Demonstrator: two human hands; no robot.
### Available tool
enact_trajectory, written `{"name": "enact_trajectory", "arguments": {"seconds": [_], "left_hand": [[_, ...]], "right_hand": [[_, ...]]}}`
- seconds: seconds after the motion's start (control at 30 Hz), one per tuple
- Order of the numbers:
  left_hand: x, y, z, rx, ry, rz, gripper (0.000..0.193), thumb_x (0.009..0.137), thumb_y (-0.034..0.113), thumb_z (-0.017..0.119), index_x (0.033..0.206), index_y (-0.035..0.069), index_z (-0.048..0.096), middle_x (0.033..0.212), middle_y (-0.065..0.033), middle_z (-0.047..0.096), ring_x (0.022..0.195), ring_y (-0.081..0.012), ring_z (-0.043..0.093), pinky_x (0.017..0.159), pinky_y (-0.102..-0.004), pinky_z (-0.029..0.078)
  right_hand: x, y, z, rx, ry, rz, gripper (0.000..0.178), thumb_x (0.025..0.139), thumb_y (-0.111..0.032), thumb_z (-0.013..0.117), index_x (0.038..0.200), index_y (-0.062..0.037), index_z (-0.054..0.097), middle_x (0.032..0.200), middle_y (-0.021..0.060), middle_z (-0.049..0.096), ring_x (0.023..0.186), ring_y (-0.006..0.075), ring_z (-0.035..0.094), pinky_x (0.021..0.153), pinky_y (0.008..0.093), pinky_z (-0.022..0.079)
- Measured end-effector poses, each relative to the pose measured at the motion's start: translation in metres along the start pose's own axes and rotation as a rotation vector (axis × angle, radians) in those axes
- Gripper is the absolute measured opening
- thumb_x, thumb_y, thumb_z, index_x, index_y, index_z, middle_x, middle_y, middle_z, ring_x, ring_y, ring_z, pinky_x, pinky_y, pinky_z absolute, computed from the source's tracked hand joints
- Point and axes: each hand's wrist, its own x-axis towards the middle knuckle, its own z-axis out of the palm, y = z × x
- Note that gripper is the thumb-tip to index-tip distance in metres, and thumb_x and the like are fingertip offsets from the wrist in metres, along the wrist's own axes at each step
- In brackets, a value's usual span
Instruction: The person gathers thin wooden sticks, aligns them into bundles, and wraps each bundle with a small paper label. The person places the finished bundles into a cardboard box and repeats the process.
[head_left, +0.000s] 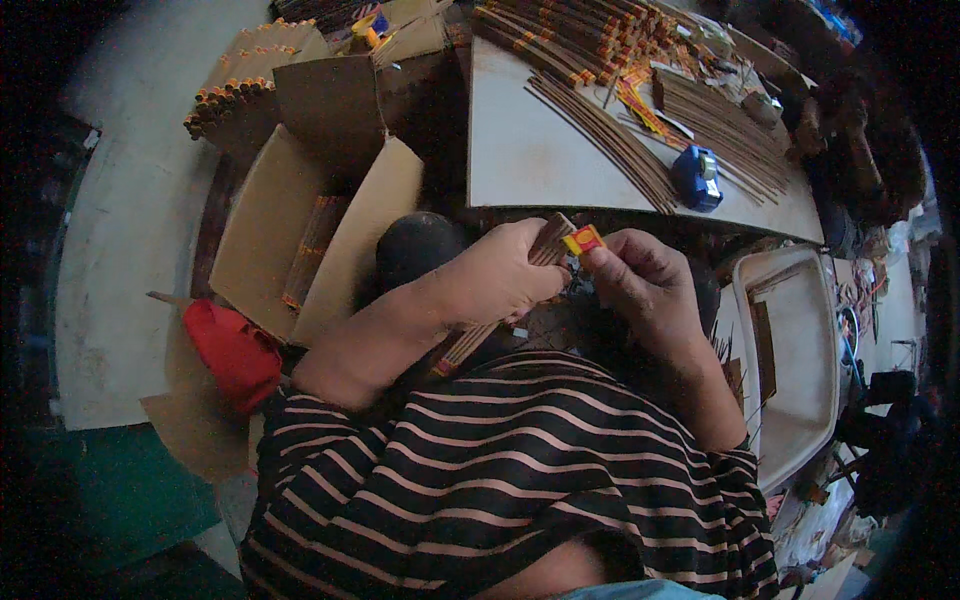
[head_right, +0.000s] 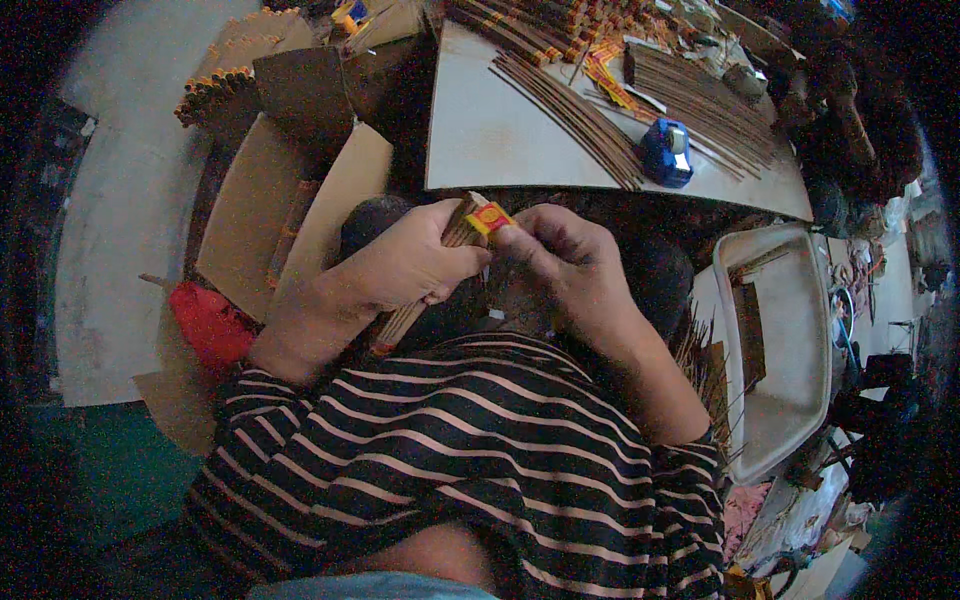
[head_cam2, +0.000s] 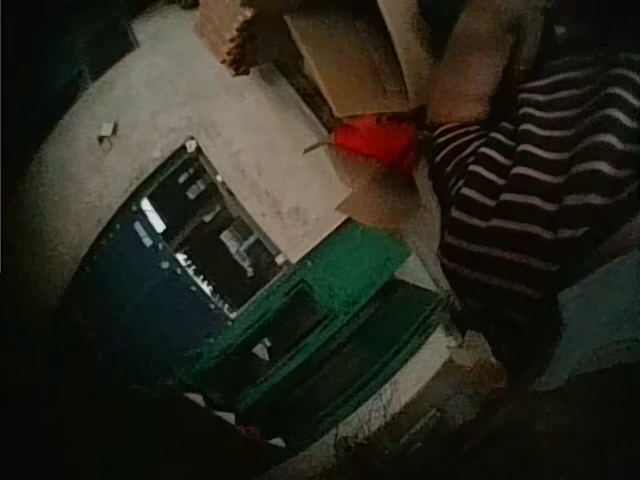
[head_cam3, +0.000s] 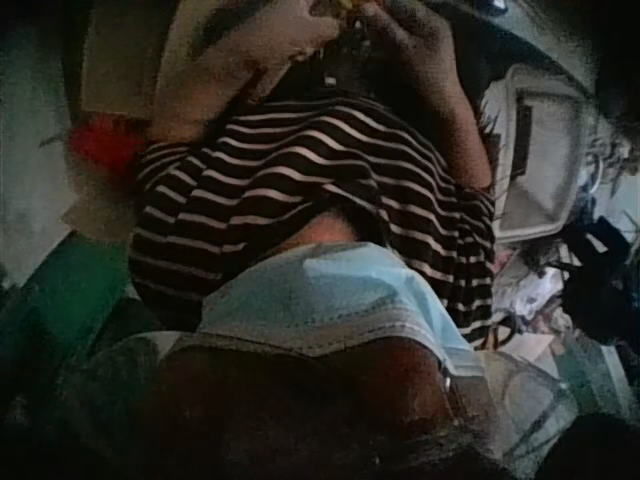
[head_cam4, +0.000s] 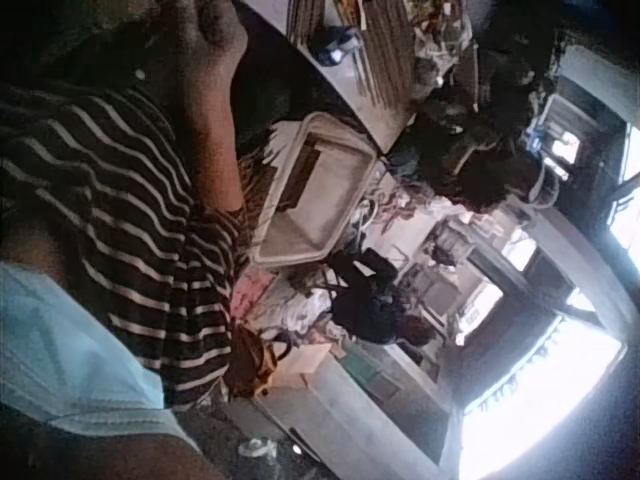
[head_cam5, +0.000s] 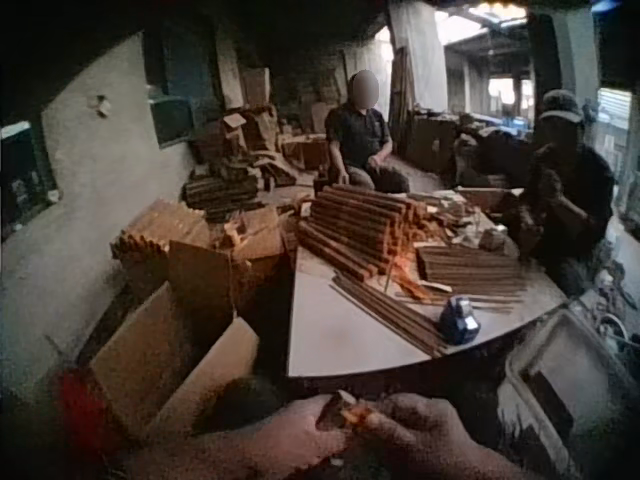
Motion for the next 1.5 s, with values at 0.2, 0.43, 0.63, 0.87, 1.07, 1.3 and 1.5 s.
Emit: {"name": "enact_trajectory", "arguments": {"seconds": [0.2, 0.43, 0.63, 0.87, 1.07, 1.3, 1.5], "left_hand": [[0.005, -0.009, 0.011, 0.028, 0.018, -0.02, 0.022, 0.077, 0.007, 0.053, 0.098, 0.004, 0.046, 0.059, 0.0038, 0.043, 0.042, -0.004, 0.038, 0.037, -0.0194, 0.031], [0.009, -0.014, 0.015, 0.059, 0.024, -0.045, 0.026, 0.075, 0.008, 0.055, 0.098, -0.002, 0.047, 0.069, -0.003, 0.052, 0.053, -0.0074, 0.046, 0.046, -0.0218, 0.038], [0.01, -0.015, 0.018, 0.024, 0.033, -0.031, 0.022, 0.077, 0.008, 0.054, 0.097, 0.003, 0.047, 0.062, 0.0011, 0.047, 0.046, -0.0051, 0.041, 0.04, -0.0206, 0.033], [0.01, -0.014, 0.02, 0.047, 0.028, -0.001, 0.022, 0.077, 0.007, 0.053, 0.098, 0.005, 0.045, 0.059, 0.0031, 0.043, 0.042, -0.0041, 0.037, 0.036, -0.0198, 0.03], [0.002, -0.019, 0.013, -0.175, -0.113, 0.036, 0.031, 0.086, 0.028, 0.05, 0.102, 0.001, 0.047, 0.068, -0.0015, 0.047, 0.053, -0.0045, 0.042, 0.045, -0.0176, 0.034], [0.007, -0.026, 0.015, -0.141, -0.141, 0.132, 0.039, 0.094, 0.039, 0.028, 0.093, 0.006, 0.047, 0.061, 0.0011, 0.044, 0.047, -0.0031, 0.039, 0.04, -0.0156, 0.032], [0.004, -0.023, 0.016, -0.161, -0.123, 0.115, 0.038, 0.094, 0.039, 0.027, 0.09, 0.006, 0.047, 0.06, 0.0008, 0.044, 0.045, -0.0035, 0.039, 0.04, -0.0148, 0.033]], "right_hand": [[0.0, 0.0, -0.001, -0.164, -0.049, 0.008, 0.022, 0.084, -0.023, 0.059, 0.085, -0.0002, 0.06, 0.066, -0.0011, 0.053, 0.059, 0.0046, 0.044, 0.051, 0.0192, 0.036], [0.003, -0.004, -0.005, -0.265, -0.066, 0.066, 0.022, 0.082, -0.021, 0.061, 0.079, 0.0009, 0.061, 0.061, -0.0018, 0.052, 0.056, 0.0047, 0.044, 0.049, 0.0196, 0.036], [0.006, -0.002, -0.006, -0.21, -0.057, 0.11, 0.021, 0.08, -0.021, 0.064, 0.077, 0.0003, 0.062, 0.06, -0.0024, 0.052, 0.054, 0.0045, 0.044, 0.047, 0.0184, 0.035], [0.006, -0.003, -0.005, -0.172, -0.043, 0.111, 0.022, 0.08, -0.021, 0.064, 0.075, 0.0005, 0.062, 0.062, 0.0002, 0.055, 0.056, 0.0054, 0.047, 0.049, 0.02, 0.038], [0.008, 0.004, -0.013, -0.252, -0.08, 0.047, 0.025, 0.08, -0.024, 0.064, 0.077, 0.0003, 0.061, 0.06, -0.0001, 0.054, 0.055, 0.006, 0.047, 0.048, 0.0195, 0.037], [0.005, -0.007, -0.012, -0.194, -0.115, 0.126, 0.028, 0.081, -0.028, 0.063, 0.072, -0.0025, 0.058, 0.057, -0.0012, 0.051, 0.05, 0.005, 0.044, 0.043, 0.0181, 0.033], [0.005, -0.011, -0.012, -0.141, -0.139, 0.151, 0.027, 0.081, -0.028, 0.063, 0.07, -0.004, 0.057, 0.055, -0.0021, 0.05, 0.047, 0.0043, 0.043, 0.042, 0.018, 0.031]]}}
